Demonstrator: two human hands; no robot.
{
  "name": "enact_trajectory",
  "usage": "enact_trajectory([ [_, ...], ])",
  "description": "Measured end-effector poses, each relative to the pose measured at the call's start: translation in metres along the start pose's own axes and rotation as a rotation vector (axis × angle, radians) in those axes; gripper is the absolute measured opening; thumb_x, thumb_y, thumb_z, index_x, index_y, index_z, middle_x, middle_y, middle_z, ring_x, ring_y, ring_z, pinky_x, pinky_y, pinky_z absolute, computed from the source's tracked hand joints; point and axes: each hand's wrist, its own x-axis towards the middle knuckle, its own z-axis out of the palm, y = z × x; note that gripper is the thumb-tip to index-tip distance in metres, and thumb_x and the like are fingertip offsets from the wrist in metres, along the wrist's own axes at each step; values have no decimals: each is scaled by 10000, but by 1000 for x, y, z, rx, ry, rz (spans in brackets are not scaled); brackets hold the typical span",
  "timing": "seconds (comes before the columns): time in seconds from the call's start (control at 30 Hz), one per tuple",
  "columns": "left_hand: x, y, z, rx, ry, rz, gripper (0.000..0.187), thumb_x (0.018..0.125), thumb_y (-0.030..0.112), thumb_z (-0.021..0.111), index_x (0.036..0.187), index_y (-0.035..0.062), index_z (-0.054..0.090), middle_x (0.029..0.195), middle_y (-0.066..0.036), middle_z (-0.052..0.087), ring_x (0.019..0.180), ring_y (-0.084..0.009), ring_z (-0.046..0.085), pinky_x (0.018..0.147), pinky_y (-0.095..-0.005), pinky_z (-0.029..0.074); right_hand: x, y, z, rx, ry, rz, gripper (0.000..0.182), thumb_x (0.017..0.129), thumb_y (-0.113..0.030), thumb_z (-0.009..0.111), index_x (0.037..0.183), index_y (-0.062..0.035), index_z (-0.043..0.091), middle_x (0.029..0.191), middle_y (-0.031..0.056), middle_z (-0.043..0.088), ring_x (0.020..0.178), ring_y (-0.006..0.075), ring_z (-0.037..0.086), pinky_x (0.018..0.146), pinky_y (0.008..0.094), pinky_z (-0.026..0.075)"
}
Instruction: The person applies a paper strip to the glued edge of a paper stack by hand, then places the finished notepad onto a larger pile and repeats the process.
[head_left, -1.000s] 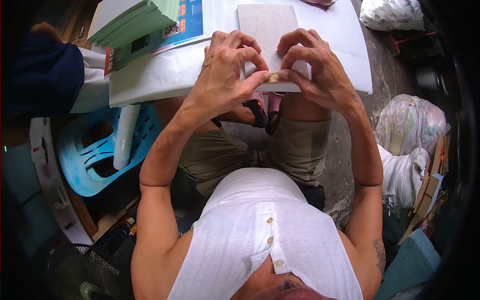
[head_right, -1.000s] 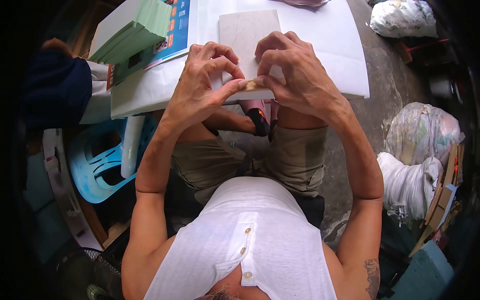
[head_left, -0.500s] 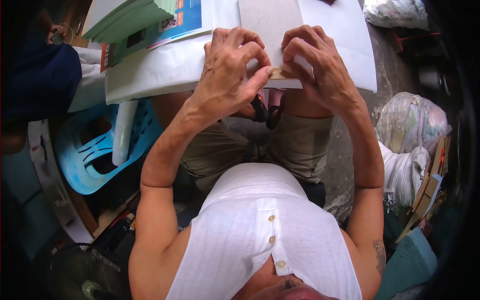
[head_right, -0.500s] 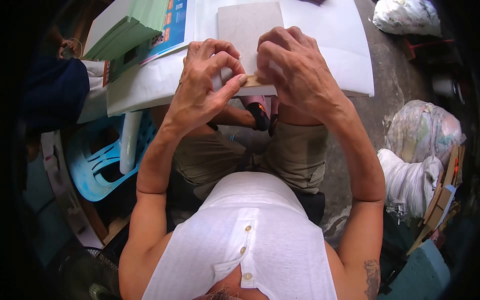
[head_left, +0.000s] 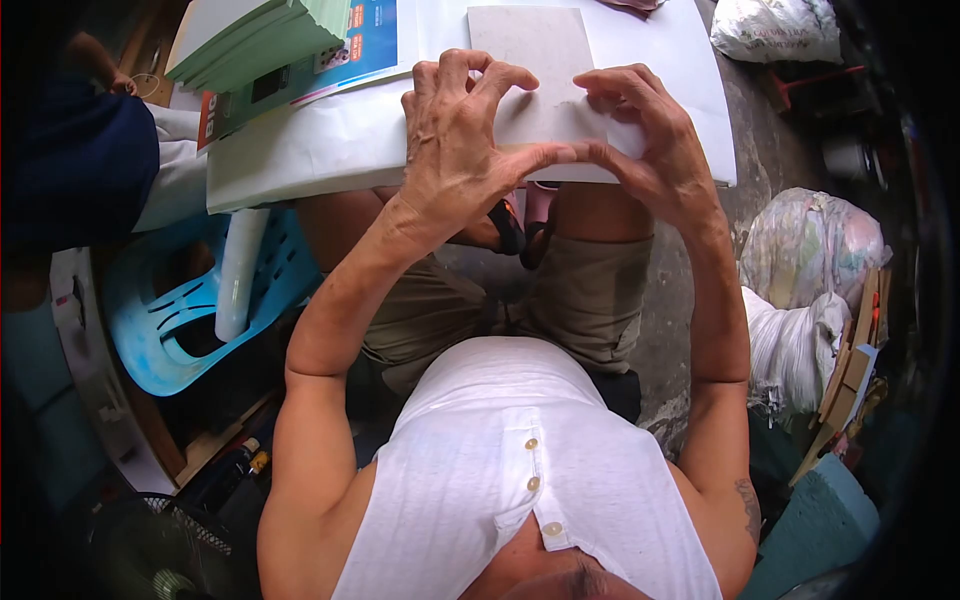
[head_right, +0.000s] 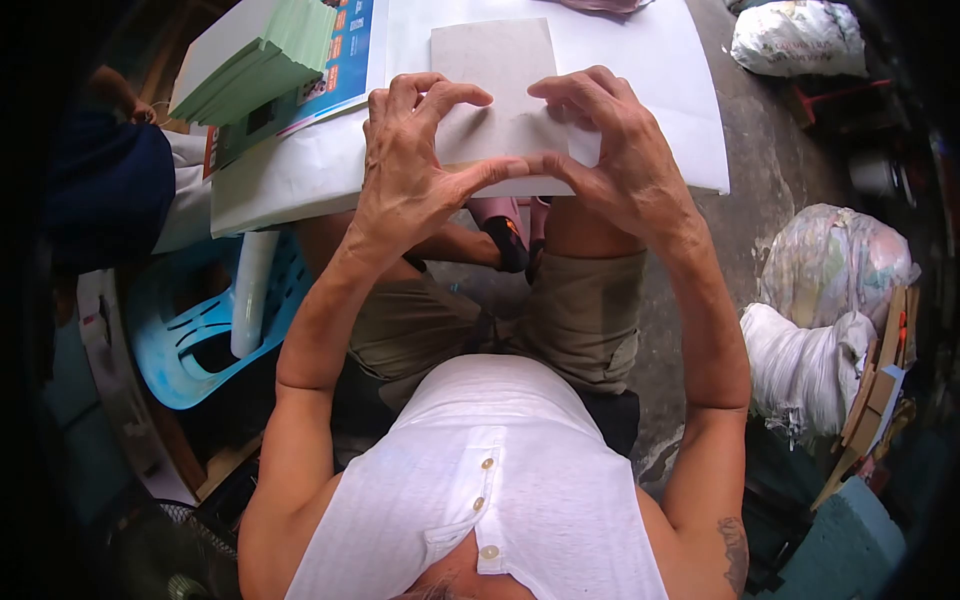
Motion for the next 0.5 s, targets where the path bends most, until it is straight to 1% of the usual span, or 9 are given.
enact_trajectory([
  [0.07,1,-11,5,-5,-2,36,525,776,537,827,1125,161,712,1129,-85,577,1081,-283,515,888,-462,446,6,-1,-3,13,-17,46,463,813,-163,827,1235,-76,656,1086,117,627,1041,251,667,938,375,578],
  [0.17,4,-23,10,-21,17,61,510,777,542,822,1088,151,721,1110,-81,586,1065,-287,527,869,-455,452,9,10,-2,-36,-11,67,454,812,-152,827,1226,-77,659,1131,120,621,1022,259,673,929,366,580],
  [0.23,4,-19,8,-21,50,68,522,765,542,832,1088,147,722,1101,-80,589,1051,-286,530,861,-453,455,2,10,-2,8,8,20,447,811,-139,825,1222,-74,661,1152,123,620,1016,258,676,920,369,578],
  [0.27,-1,-15,5,-52,22,55,585,711,570,858,1095,151,721,1114,-70,579,1052,-281,514,868,-451,441,-1,9,-1,35,9,-5,444,811,-132,824,1220,-72,662,1163,125,619,1012,258,678,916,370,576],
  [0.37,-4,-6,1,-31,8,40,632,657,588,882,1100,166,723,1139,-63,561,1069,-283,489,880,-452,420,-7,0,-1,-56,38,-55,439,809,-115,819,1216,-66,663,1182,126,622,1017,258,683,905,378,575],
  [0.4,-3,-8,3,-61,-7,37,639,622,574,898,1090,174,728,1161,-58,543,1099,-290,470,894,-455,402,-6,-4,-1,33,38,-16,437,808,-78,805,1219,-59,658,1178,128,624,1020,258,679,895,374,566],
  [0.43,0,-1,-4,-40,-74,-21,606,639,490,922,1124,188,719,1190,-80,542,1114,-283,486,950,-426,411,-4,-5,-3,43,27,43,430,809,-46,790,1216,-53,654,1168,125,625,1014,255,676,891,367,560],
  [0.5,1,-9,4,-75,-43,-50,566,649,445,920,1119,203,720,1190,-86,535,1109,-290,490,947,-444,406,1,-2,-4,107,21,95,410,814,43,738,1205,-39,646,1132,114,627,982,239,666,872,351,542],
])
